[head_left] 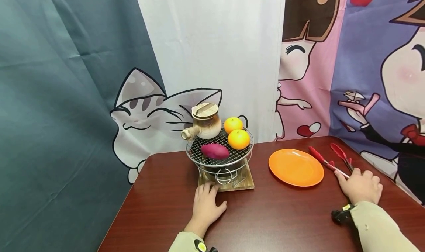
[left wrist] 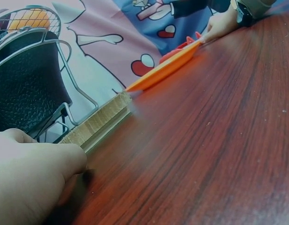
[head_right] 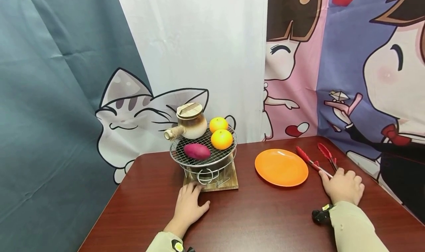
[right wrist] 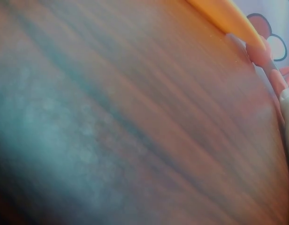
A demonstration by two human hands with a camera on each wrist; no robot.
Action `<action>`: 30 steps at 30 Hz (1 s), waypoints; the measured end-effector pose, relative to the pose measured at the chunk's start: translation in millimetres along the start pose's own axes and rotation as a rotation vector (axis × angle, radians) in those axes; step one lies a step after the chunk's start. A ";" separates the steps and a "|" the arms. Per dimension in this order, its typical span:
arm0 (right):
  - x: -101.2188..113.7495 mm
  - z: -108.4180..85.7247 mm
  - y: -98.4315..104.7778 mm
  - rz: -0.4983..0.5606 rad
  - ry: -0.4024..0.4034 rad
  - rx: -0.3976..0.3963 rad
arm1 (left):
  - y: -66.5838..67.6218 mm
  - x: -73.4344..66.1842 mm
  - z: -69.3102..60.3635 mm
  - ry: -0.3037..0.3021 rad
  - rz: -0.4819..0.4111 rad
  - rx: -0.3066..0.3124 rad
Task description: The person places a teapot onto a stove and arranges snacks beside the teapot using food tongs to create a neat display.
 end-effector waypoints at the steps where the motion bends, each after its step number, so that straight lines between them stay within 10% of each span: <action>1: -0.6 -0.2 -0.2 -0.001 -0.003 0.002 | -0.5 0.1 0.1 0.003 -0.001 0.006; 30: 15.1 -10.7 7.6 0.105 0.025 -0.158 | 10.0 13.1 -1.6 0.028 -0.093 -0.072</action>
Point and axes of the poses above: each hand's wrist, its own z-axis towards the middle knuckle, its own y-axis out of the back of the hand, x = y × z, the point moved 8 cm from there along z, towards the middle knuckle, and after that the axes turned 9 degrees about y, right-handed, at the moved point
